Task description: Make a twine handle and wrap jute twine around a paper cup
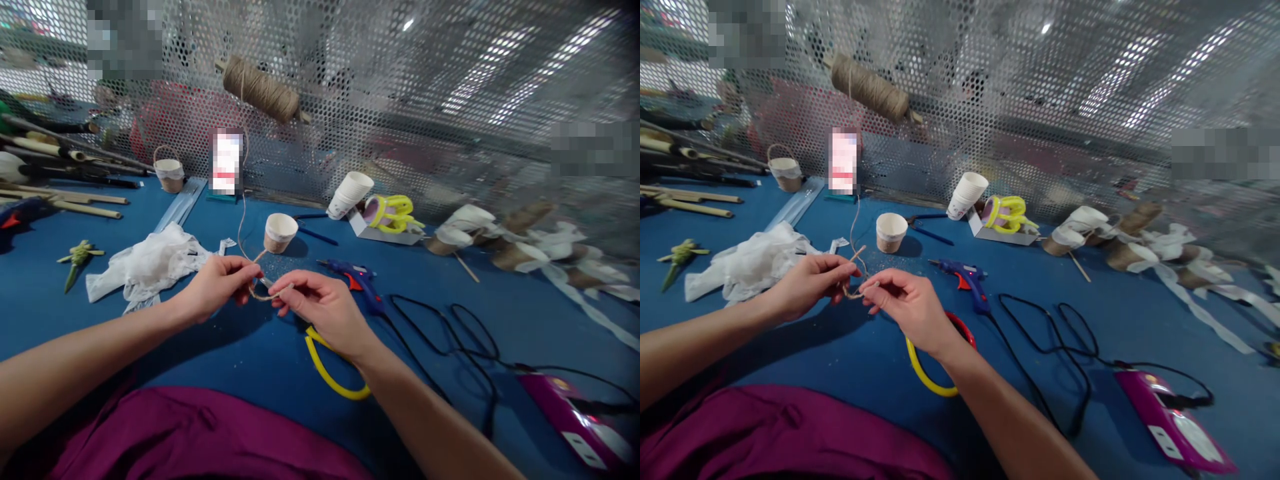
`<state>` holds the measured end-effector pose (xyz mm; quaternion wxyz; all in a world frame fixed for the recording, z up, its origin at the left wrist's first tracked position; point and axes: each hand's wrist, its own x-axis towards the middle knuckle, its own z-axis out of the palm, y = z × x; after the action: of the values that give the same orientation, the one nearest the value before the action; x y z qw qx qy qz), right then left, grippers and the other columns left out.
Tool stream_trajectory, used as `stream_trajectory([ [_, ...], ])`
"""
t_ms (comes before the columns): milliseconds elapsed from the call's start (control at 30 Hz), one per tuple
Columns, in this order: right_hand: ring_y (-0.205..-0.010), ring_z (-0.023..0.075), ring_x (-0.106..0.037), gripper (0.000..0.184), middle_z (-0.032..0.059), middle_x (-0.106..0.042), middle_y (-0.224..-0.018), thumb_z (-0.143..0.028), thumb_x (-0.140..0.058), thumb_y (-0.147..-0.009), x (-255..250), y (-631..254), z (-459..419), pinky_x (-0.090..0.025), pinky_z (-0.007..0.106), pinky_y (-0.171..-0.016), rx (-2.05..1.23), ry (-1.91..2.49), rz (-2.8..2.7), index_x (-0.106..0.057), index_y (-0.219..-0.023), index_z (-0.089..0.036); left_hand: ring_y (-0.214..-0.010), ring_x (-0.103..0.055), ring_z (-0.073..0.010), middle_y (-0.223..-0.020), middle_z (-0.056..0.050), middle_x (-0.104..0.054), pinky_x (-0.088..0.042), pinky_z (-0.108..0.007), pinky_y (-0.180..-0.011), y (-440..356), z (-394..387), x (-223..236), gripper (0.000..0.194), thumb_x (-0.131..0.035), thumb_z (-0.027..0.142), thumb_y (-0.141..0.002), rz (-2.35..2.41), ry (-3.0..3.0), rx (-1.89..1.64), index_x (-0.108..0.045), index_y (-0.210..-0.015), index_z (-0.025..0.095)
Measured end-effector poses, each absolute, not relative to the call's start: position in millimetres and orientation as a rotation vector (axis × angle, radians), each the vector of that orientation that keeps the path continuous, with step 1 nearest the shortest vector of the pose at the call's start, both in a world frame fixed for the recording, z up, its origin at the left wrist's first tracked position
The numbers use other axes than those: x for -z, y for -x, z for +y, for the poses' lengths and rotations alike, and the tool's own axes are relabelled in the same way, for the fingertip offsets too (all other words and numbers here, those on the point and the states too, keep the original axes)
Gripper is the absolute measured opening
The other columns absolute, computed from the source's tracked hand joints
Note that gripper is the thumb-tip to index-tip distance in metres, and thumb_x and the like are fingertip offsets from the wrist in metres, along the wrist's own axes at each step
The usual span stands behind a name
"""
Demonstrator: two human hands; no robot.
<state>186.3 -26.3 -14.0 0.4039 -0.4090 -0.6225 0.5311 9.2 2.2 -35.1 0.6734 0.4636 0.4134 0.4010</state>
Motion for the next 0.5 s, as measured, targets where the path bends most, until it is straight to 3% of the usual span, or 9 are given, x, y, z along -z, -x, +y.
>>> stream_trajectory([
  [167,-0.06,0.0091,-0.058,0.008,-0.0014,-0.061,-0.07,-0.027,-0.062,-0.076,15.3,-185.3,-24.8,-0.05,0.023,-0.056,-1.238,1.04,-1.529,-0.065,-0.076,-0.02,-0.051,-0.057,-0.0088,-0.064,-0.002,-0.062,-0.046,-0.021,-0.051,-14.9,-6.7,35.7,0.02,-0.067,0.029,-0.074,0.689,-0.73,-0.875,-0.063,-0.079,0.01],
  [500,-0.06,0.0089,-0.057,0.014,-0.0015,-0.059,-0.065,-0.032,-0.062,-0.075,23.8,-184.7,-25.6,-0.049,0.023,-0.056,-1.391,1.047,-1.448,-0.063,-0.078,-0.018,-0.048,-0.056,-0.0073,-0.06,-0.002,-0.062,-0.045,-0.017,-0.049,-13.8,-5.8,37.3,0.022,-0.071,0.03,-0.07,0.689,-0.699,-0.879,-0.065,-0.075,0.01],
])
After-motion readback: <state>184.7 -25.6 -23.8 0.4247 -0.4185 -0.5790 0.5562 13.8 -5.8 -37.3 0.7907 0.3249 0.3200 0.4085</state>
